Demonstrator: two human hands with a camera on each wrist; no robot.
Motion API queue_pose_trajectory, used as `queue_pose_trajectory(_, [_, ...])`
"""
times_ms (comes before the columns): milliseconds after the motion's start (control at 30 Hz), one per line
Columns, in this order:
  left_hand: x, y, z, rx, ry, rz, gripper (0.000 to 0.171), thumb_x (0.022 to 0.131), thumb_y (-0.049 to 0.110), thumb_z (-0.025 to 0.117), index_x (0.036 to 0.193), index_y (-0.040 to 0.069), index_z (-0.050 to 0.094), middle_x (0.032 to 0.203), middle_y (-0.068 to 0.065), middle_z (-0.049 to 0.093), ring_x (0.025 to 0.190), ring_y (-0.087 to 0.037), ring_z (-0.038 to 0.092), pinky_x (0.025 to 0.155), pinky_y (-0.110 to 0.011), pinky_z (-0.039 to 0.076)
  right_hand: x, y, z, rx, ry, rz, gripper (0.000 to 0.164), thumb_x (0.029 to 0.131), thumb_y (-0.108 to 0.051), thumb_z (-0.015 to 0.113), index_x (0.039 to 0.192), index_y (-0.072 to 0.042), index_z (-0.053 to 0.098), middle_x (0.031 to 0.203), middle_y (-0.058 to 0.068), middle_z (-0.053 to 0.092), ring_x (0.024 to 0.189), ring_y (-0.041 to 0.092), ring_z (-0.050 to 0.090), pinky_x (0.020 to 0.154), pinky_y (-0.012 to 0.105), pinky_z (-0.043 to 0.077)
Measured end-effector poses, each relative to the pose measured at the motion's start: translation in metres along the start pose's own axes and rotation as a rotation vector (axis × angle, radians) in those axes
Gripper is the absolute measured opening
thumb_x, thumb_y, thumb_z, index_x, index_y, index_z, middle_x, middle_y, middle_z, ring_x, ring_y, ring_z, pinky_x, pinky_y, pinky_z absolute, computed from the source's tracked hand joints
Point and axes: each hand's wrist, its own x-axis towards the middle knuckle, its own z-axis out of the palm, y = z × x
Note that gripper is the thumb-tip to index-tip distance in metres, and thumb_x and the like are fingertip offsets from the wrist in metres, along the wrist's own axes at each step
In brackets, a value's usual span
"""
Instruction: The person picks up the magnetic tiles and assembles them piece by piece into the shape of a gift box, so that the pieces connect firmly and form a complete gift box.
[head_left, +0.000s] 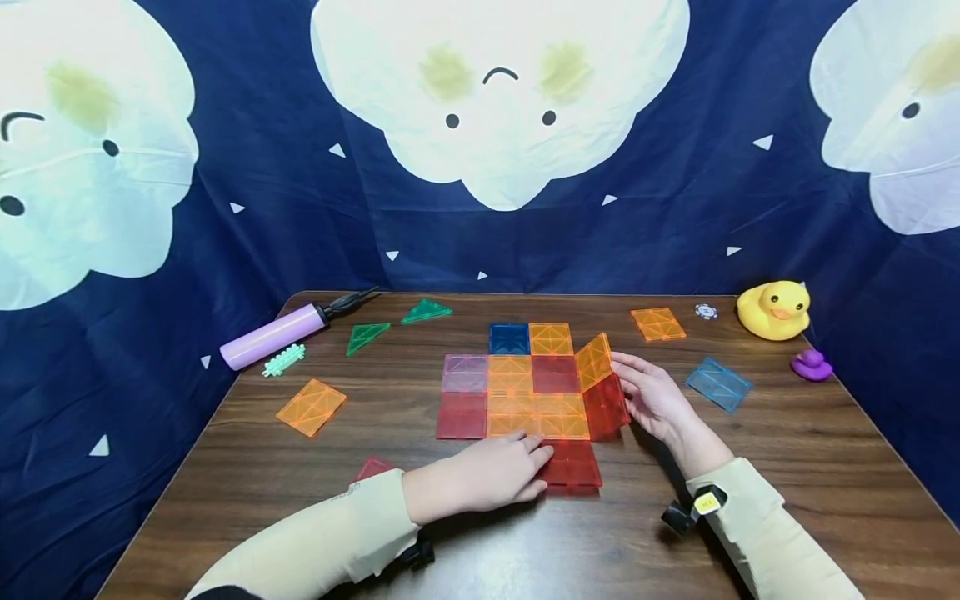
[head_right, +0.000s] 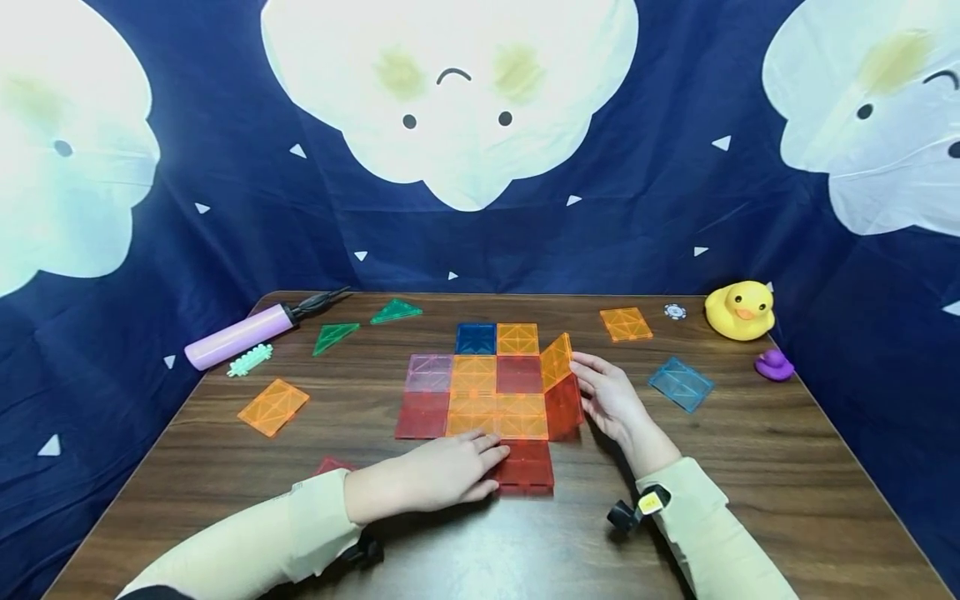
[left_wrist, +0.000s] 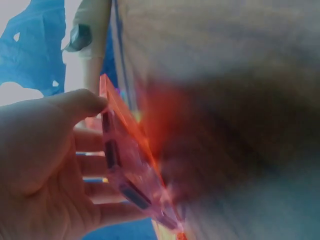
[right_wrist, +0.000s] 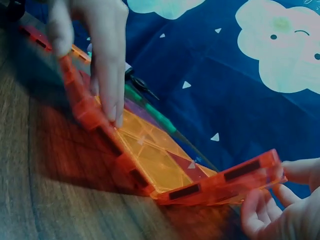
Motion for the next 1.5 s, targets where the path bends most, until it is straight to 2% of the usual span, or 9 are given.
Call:
queue_pose_trajectory(133, [-0.002,-0.006,-0.003,-0.118,0.016,-0.001,0.046,0.107,0.034,0.052,0.143,0.005,0.059,0.139,-0.009,0.062,0.128,-0.018,0.058,0.105,-0.030,0.045,0.002,0.006,0.001,0.001,-0.021,-0.004,0.037,0.108,-0.015,0.051,0.140,0.002,0.043,0.103,0.001,0.072,0.093,0.010,0.068,0.079,0.026,0.058])
queue_pose_trajectory(300, [0.000,-0.008,-0.003,-0.135,0.091,0.028,0.038,0.106,0.029,0.055,0.135,0.007,0.065,0.126,-0.004,0.070,0.113,-0.012,0.066,0.095,-0.028,0.052,0.003,0.010,0.002,-0.033,-0.029,-0.006,0.035,0.108,-0.022,0.052,0.134,0.001,0.047,0.101,0.001,0.072,0.091,0.009,0.068,0.078,0.026,0.058])
queue_pose_trajectory(433, [0.000,-0.004,-0.004,-0.090,0.177,0.058,0.026,0.104,0.025,0.059,0.123,0.011,0.069,0.112,-0.001,0.074,0.098,-0.011,0.070,0.081,-0.026,0.057,0.002,0.011,0.003,-0.065,-0.024,-0.015,0.038,0.107,-0.025,0.055,0.134,0.002,0.050,0.103,-0.001,0.073,0.094,0.010,0.068,0.079,0.027,0.058])
queue_pose_trajectory(533, [-0.001,-0.001,-0.005,-0.029,0.238,0.072,0.013,0.103,0.021,0.061,0.111,0.012,0.067,0.099,0.001,0.074,0.085,-0.010,0.070,0.065,-0.024,0.056,0.003,0.012,0.004,-0.081,-0.005,-0.019,0.036,0.107,-0.026,0.056,0.131,0.000,0.052,0.103,-0.001,0.073,0.094,0.009,0.068,0.079,0.027,0.058])
queue_pose_trajectory(700, [0.000,0.002,-0.010,0.163,0.329,0.052,0.005,0.101,0.013,0.061,0.106,0.012,0.064,0.088,0.001,0.071,0.073,-0.010,0.067,0.049,-0.023,0.048,0.003,0.014,0.009,-0.081,0.019,-0.046,0.026,0.107,-0.025,0.055,0.122,-0.003,0.057,0.099,-0.001,0.073,0.090,0.008,0.068,0.076,0.027,0.058])
queue_pose_trajectory(800, [0.001,0.002,-0.012,0.250,0.384,0.029,0.005,0.102,0.013,0.061,0.105,0.012,0.065,0.085,0.002,0.071,0.072,-0.011,0.068,0.047,-0.025,0.048,0.004,0.016,0.012,-0.091,0.043,-0.064,0.023,0.107,-0.025,0.055,0.117,-0.005,0.058,0.097,-0.001,0.072,0.088,0.008,0.068,0.075,0.027,0.058])
queue_pose_trajectory(1000, [0.005,0.000,-0.013,0.306,0.438,-0.010,0.007,0.102,0.016,0.062,0.103,0.012,0.067,0.085,0.002,0.073,0.069,-0.011,0.067,0.045,-0.024,0.047,0.004,0.017,0.018,-0.180,0.110,-0.072,0.031,0.106,-0.031,0.056,0.118,-0.002,0.058,0.097,0.000,0.069,0.085,0.007,0.065,0.072,0.024,0.058])
queue_pose_trajectory(1133, [0.008,-0.003,-0.014,0.304,0.437,-0.033,0.009,0.101,0.018,0.064,0.104,0.012,0.069,0.089,0.001,0.075,0.071,-0.011,0.069,0.047,-0.023,0.049,0.004,0.017,0.025,-0.243,0.154,-0.064,0.038,0.105,-0.035,0.058,0.120,0.000,0.058,0.096,0.001,0.069,0.083,0.007,0.065,0.068,0.023,0.057])
queue_pose_trajectory(1500, [0.014,-0.007,-0.015,0.306,0.433,-0.056,0.011,0.100,0.020,0.066,0.106,0.012,0.070,0.088,0.000,0.074,0.068,-0.011,0.068,0.047,-0.021,0.047,0.005,0.020,0.036,-0.264,0.214,-0.074,0.035,0.104,-0.034,0.060,0.111,0.001,0.060,0.095,0.003,0.066,0.081,0.010,0.064,0.066,0.025,0.057])
